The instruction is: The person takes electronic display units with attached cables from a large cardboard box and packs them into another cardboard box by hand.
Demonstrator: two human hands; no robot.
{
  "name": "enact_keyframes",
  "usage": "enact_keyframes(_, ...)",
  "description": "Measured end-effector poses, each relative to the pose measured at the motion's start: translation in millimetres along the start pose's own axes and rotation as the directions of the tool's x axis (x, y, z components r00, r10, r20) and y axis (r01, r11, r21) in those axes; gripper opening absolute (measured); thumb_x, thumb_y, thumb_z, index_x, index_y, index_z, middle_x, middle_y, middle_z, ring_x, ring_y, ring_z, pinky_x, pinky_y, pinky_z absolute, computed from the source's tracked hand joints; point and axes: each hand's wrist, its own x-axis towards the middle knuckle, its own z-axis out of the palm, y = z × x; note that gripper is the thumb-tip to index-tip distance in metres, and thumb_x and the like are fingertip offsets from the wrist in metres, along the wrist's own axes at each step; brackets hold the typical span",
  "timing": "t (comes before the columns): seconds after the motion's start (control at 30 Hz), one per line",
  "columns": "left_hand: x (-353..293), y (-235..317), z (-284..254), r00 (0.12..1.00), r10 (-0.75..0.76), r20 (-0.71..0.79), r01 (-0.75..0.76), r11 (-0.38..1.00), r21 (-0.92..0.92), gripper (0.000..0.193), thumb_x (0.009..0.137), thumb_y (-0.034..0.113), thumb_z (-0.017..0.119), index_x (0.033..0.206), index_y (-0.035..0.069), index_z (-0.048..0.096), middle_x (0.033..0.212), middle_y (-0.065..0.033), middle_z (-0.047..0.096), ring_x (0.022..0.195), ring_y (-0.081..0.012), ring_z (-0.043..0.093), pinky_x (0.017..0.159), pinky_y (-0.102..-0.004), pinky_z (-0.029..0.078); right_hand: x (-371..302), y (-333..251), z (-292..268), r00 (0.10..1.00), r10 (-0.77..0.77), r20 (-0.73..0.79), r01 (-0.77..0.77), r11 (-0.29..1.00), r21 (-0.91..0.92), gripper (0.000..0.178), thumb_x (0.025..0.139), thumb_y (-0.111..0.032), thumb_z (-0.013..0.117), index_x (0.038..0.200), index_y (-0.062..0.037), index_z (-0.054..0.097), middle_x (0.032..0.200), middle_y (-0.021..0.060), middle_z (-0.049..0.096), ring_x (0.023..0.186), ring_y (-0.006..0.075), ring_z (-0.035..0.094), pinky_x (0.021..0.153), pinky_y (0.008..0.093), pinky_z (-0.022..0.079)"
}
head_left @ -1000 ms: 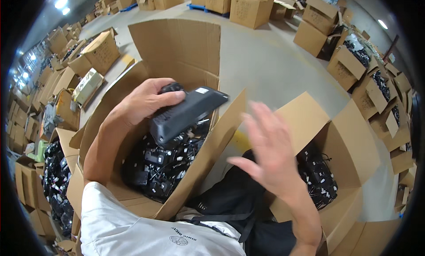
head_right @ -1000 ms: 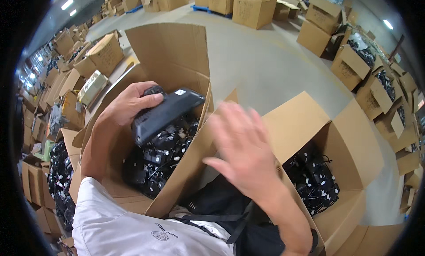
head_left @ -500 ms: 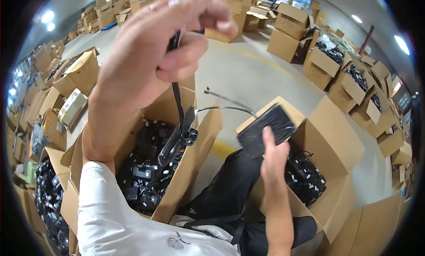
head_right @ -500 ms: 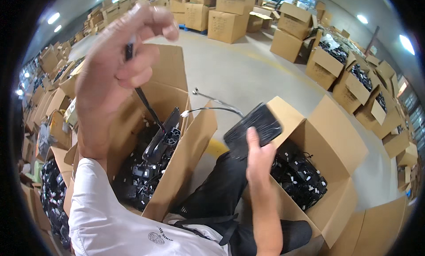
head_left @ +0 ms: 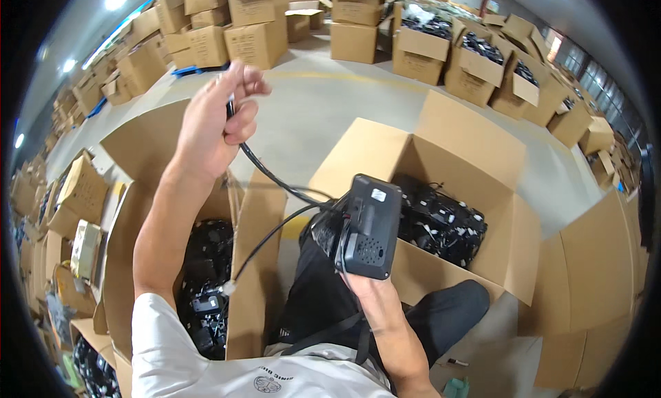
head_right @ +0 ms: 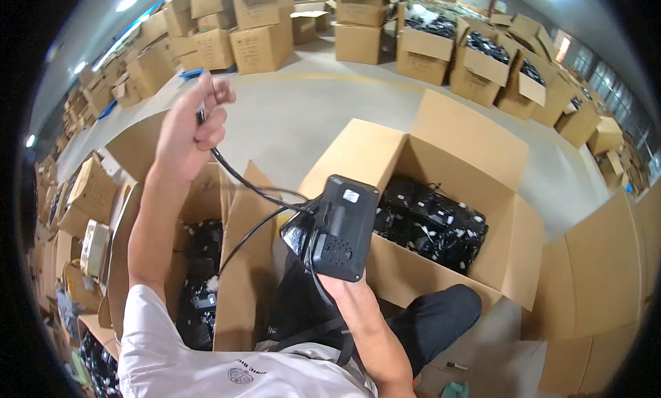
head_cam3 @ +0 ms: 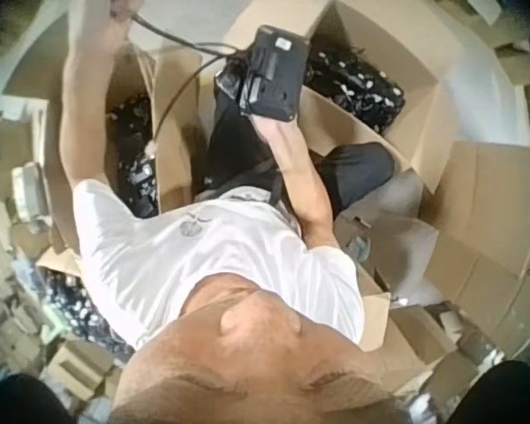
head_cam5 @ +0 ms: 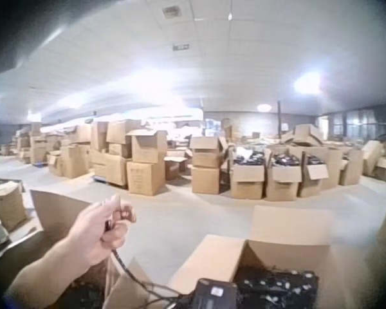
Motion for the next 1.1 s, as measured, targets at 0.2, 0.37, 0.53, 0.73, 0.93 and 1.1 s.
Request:
enact_keyframes(0.2, 6, -65, -14, 0.902, 0.427, -0.063, -0.106, 0.361, 0.926, 0.066, 0.097, 0.039, 0.065, 0.138, -0.009, 0.043, 0.133, -0.0238, 0.052, 0.112, -0.0304, 0.057, 0.095, -0.0406, 0.049, -15, -40, 18, 0.970, 0.068, -0.234, 0.052, 0.881, 0.471, 0.026, 0.096, -0.033, 0.060, 0.114, -0.0142, 0.065, 0.110, 0.0009, 0.069, 0.101, 0.0199, 0.067, 0.088, 0.0372, 0.056)
enact_keyframes(0.37, -98, -66, 79, 0.790, 0.072, 0.608, -0.578, 0.418, 0.701, 0.104, 0.074, 0.053, 0.083, 0.150, 0.000, 0.035, 0.155, -0.0343, 0.023, 0.147, -0.0486, 0.021, 0.118, -0.0550, 0.024, -21, -55, 28, 0.870, -0.492, 0.019, 0.359, 0.607, -0.709, 0.031, 0.097, -0.029, 0.056, 0.111, -0.0040, 0.067, 0.102, 0.0025, 0.069, 0.090, 0.0133, 0.065, 0.082, 0.0324, 0.054)
enact_keyframes(0.53, -81, -124, 70, 0.671, -0.053, 0.740, -0.684, 0.342, 0.645, 0.098, 0.071, 0.035, 0.083, 0.151, 0.004, 0.035, 0.159, -0.0215, 0.027, 0.147, -0.0501, 0.019, 0.116, -0.0595, 0.028, -29, -38, 27, 0.872, -0.417, -0.257, 0.215, 0.797, -0.564, 0.037, 0.105, -0.027, 0.050, 0.112, 0.0070, 0.063, 0.105, 0.0115, 0.069, 0.097, 0.0175, 0.063, 0.086, 0.0316, 0.051)
enact_keyframes(0.73, -86, -116, 72, 0.632, -0.008, 0.775, -0.764, 0.166, 0.624, 0.091, 0.071, 0.022, 0.079, 0.150, 0.002, 0.037, 0.159, -0.0203, 0.031, 0.148, -0.0457, 0.022, 0.116, -0.0588, 0.028, -39, -57, 38, 0.894, -0.438, -0.098, 0.221, 0.619, -0.753, 0.036, 0.107, -0.024, 0.044, 0.116, 0.0071, 0.061, 0.108, 0.0114, 0.068, 0.096, 0.0177, 0.062, 0.085, 0.0322, 0.050)
enact_keyframes(0.93, -98, -115, 80, 0.669, 0.033, 0.743, -0.729, 0.226, 0.646, 0.099, 0.067, 0.017, 0.085, 0.150, -0.002, 0.035, 0.159, -0.0218, 0.031, 0.149, -0.0420, 0.025, 0.116, -0.0593, 0.028, -51, -65, 49, 0.897, -0.440, -0.038, 0.310, 0.690, -0.654, 0.048, 0.108, -0.037, 0.041, 0.124, 0.0065, 0.056, 0.113, 0.0124, 0.066, 0.099, 0.0169, 0.061, 0.086, 0.0312, 0.050)
enact_keyframes(1.1, -86, -104, 78, 0.828, 0.174, 0.533, -0.550, 0.438, 0.711, 0.100, 0.064, 0.002, 0.083, 0.150, -0.003, 0.033, 0.153, -0.0270, 0.038, 0.142, -0.0428, 0.038, 0.115, -0.0429, 0.037, -54, -93, 75, 0.872, -0.365, 0.326, 0.450, 0.336, -0.827, 0.066, 0.097, -0.049, 0.060, 0.134, 0.0049, 0.050, 0.098, 0.0218, 0.068, 0.086, 0.0360, 0.068, 0.075, 0.0397, 0.054)
